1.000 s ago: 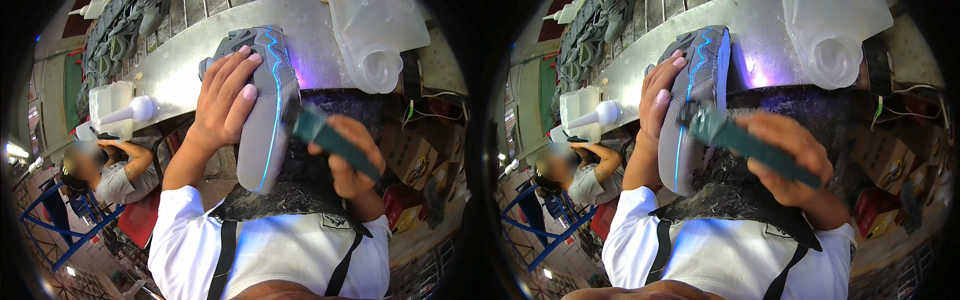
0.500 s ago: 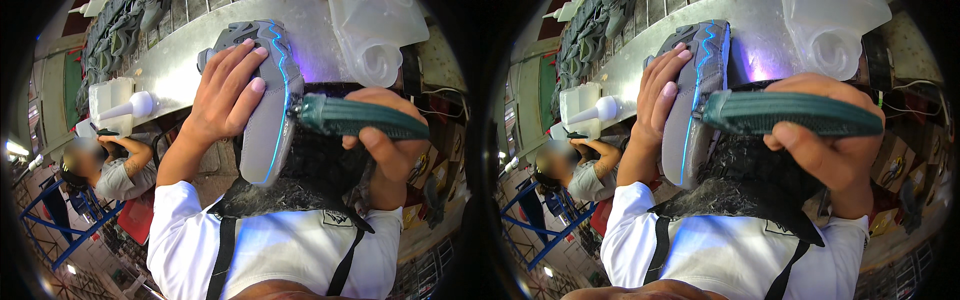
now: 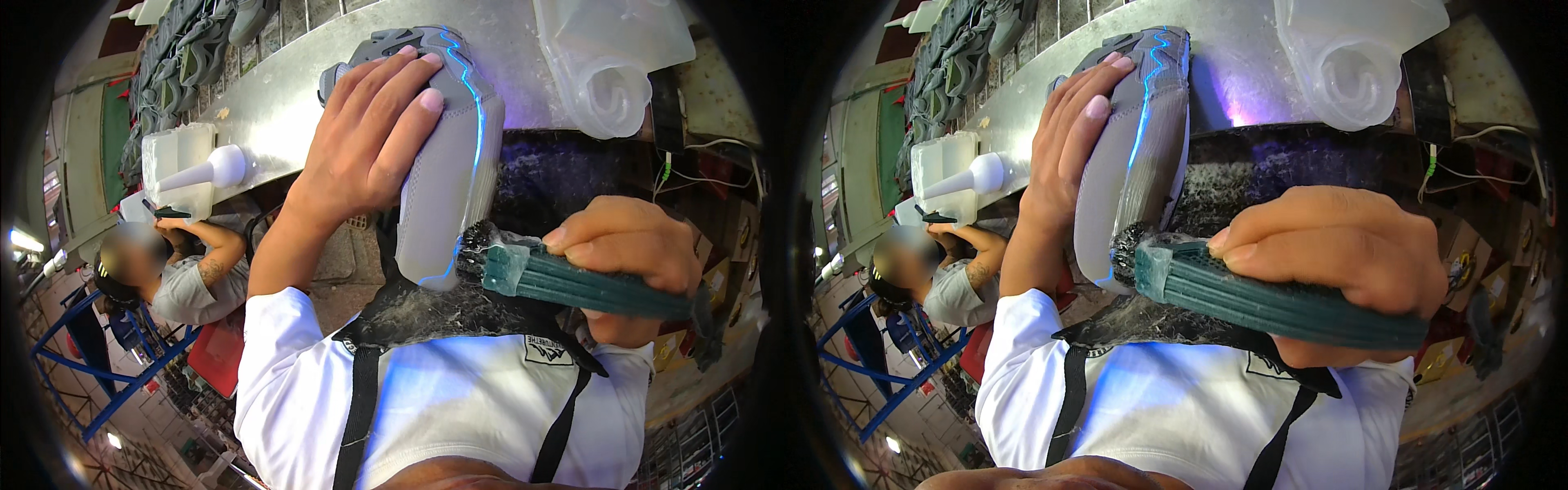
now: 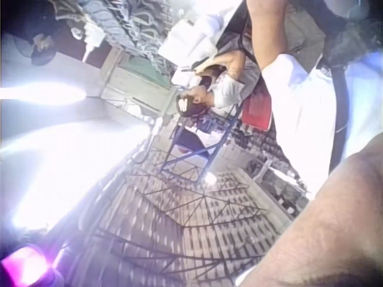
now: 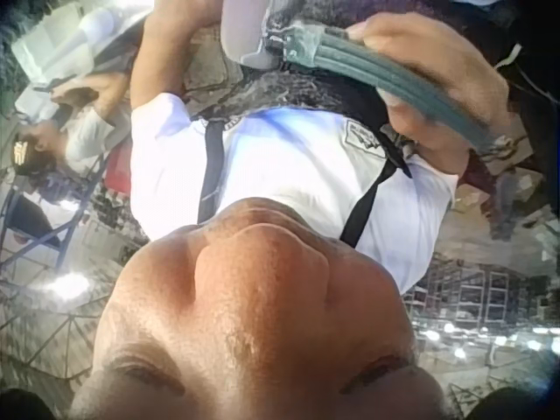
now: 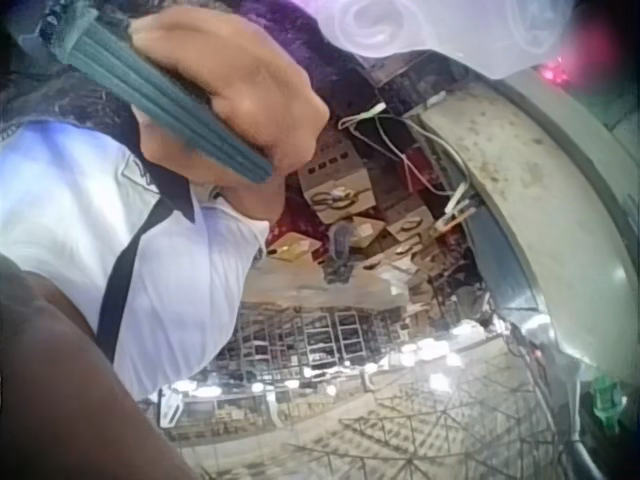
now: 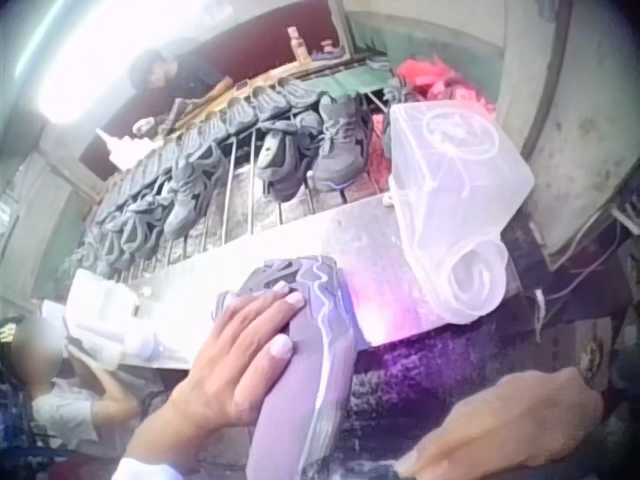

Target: The person repeatedly picks up gray sneakers from a rack, applies a clear liquid from a squeeze bottle to the seams, and uses a brush to spread it along the edges. The person works on multiple sneakers one at a time, placing each back on the rack after treatment.

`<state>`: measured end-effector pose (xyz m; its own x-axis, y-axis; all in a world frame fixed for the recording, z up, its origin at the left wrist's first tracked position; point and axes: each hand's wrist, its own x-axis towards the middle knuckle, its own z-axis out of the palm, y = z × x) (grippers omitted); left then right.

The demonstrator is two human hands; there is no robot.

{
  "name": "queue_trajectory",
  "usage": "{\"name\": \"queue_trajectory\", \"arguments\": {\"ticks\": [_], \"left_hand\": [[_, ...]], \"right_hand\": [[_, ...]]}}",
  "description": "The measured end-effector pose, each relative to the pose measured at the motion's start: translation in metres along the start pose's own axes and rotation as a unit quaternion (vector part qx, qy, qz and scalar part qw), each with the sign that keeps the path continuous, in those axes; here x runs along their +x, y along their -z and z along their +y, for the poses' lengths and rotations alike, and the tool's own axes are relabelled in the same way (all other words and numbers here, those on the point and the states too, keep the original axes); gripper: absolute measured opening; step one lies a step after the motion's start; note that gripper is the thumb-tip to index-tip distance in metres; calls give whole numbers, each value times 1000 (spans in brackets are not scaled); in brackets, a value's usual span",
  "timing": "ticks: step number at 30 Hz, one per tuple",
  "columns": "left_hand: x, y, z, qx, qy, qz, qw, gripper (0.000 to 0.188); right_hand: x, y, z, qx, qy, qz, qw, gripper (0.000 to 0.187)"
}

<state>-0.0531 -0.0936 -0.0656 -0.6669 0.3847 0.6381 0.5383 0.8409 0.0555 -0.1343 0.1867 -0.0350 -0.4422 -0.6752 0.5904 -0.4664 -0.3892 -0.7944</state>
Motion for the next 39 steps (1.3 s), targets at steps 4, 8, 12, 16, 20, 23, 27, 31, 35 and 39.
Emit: {"name": "queue_trajectory", "arguments": {"ticks": [4, 8, 12, 16, 20, 23, 27, 31, 35, 39], "left_hand": [[6, 1, -3, 7, 14, -11, 1000, 50], [18, 5, 2, 4, 57, -38, 998, 59], [31, 8, 5, 5, 75, -56, 996, 68], [47, 9, 1, -5, 69, -77, 995, 79], [64, 17, -2, -3, 85, -114, 990, 89], [78, 18, -8, -15, 95, -151, 984, 96], [88, 19, -17, -21, 103, -199, 974, 100], [100, 19, -25, -35, 102, -224, 969, 103], [108, 34, -33, -60, 128, -261, 955, 103], [105, 50, -45, -167, 193, -292, 922, 102]], "right_hand": [[2, -1, -4, -24, 64, 6, 998, 44], [0, -14, -15, -132, 100, 100, 981, 24], [10, -5, -38, -218, 85, 78, 969, 31], [36, 21, -57, -275, 71, -10, 959, 32], [70, 51, -66, -278, 68, -114, 951, 21], [92, 68, -78, -301, 40, -201, 931, 21], [123, 78, -99, -349, 13, -310, 884, 27], [136, 81, -107, -391, 27, -360, 847, 30], [131, 102, -96, -355, 24, -338, 871, 33], [85, 97, -30, -49, -93, -80, 991, 43]]}}
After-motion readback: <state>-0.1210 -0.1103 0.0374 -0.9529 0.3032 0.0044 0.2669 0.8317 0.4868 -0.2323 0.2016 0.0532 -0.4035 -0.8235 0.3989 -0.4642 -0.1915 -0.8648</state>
